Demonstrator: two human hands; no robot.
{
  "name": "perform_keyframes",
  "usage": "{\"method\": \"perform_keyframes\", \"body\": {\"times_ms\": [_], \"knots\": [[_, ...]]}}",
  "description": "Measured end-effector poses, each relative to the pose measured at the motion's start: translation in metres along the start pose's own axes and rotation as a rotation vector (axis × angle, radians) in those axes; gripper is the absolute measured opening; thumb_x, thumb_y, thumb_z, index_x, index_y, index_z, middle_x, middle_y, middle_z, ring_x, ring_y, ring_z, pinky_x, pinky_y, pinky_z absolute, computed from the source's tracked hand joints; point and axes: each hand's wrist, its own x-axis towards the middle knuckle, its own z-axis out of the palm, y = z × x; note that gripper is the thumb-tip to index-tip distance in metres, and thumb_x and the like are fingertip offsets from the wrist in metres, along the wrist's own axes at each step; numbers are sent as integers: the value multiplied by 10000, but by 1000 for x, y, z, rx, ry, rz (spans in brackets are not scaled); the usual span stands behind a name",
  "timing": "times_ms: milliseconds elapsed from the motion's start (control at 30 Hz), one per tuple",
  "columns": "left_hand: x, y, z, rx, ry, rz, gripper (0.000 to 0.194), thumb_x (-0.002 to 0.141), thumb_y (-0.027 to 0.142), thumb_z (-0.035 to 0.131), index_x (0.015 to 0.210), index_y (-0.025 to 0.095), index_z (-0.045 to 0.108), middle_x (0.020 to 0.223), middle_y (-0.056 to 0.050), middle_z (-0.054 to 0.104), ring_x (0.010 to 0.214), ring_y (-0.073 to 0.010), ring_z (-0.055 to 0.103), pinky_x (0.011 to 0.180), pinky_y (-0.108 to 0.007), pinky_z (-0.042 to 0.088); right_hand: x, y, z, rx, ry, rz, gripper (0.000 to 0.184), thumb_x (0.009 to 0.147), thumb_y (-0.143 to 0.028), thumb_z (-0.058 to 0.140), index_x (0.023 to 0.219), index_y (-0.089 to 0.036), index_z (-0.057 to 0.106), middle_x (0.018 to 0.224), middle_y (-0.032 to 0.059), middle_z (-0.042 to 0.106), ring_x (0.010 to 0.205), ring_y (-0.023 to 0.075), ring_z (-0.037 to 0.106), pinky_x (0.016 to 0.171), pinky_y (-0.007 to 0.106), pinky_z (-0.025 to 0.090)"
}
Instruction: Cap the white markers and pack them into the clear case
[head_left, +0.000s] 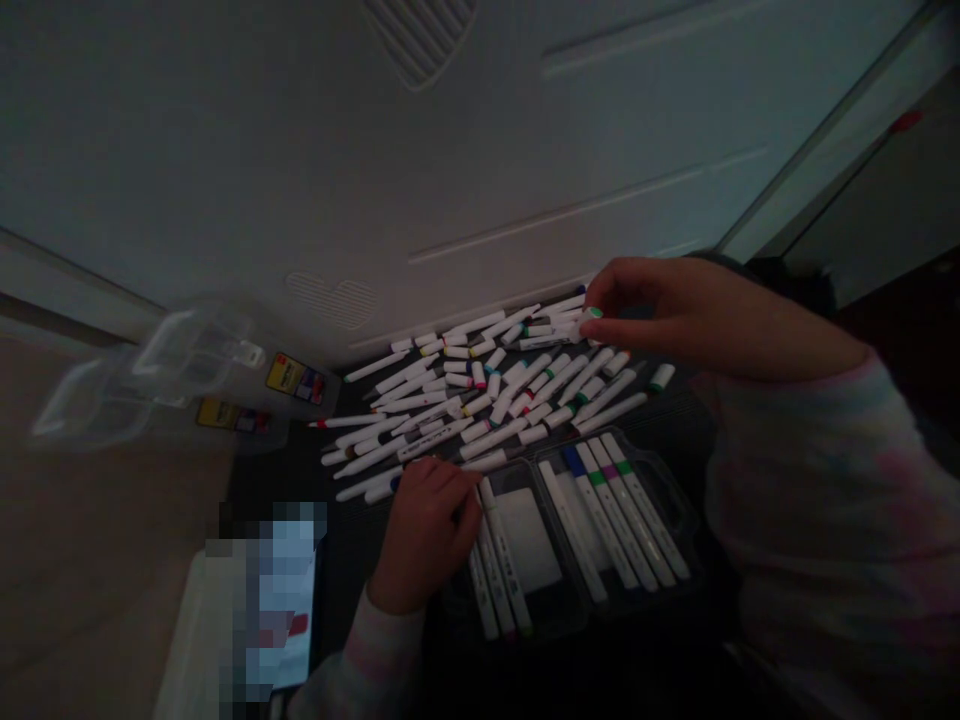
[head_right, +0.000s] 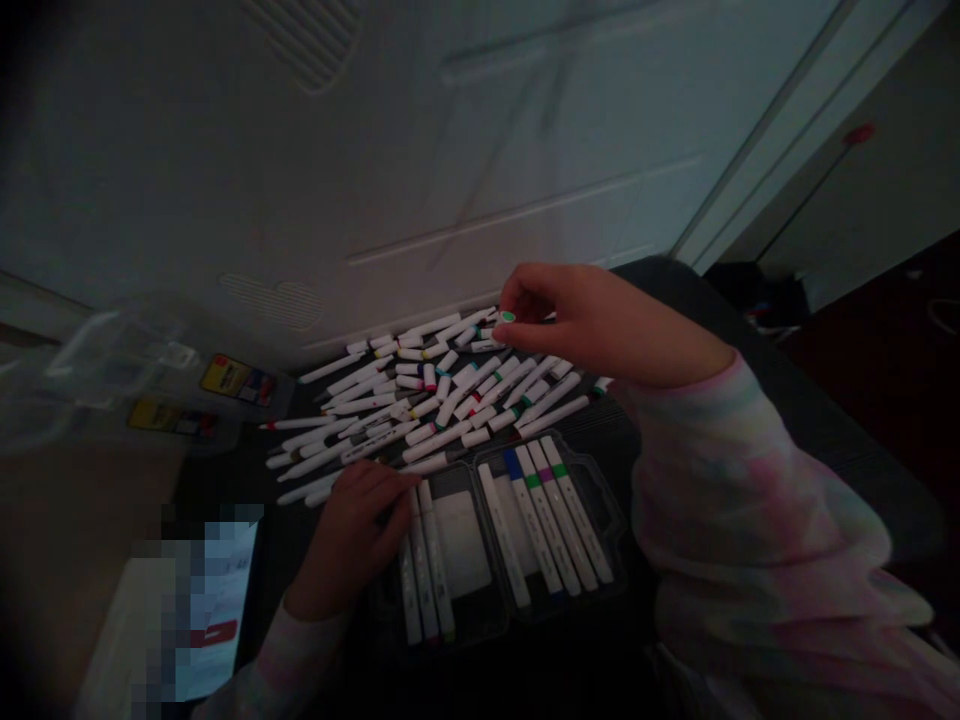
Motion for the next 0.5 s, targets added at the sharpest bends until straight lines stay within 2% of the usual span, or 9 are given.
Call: {"method": "perform_keyframes", "body": {"times_ms": [300, 500], "knots": [[0, 1, 1, -23, 47, -2, 170, 767, 120, 452, 809, 168, 609, 722, -41, 605, 737, -182, 520, 705, -357, 426, 1, 4, 0, 22, -28, -16, 276, 765, -473, 488, 809, -202, 520, 749, 25, 595, 671, 161, 535, 610, 286, 389], [1, -5, -10, 9, 201, -44, 157, 790, 140, 446, 804, 180, 598, 753, -40, 616, 747, -172, 549, 690, -331, 446, 1, 6, 0, 29, -41, -6, 297, 773, -490, 470, 819, -202, 521, 763, 27, 605, 680, 160, 547, 606, 274, 398]]}}
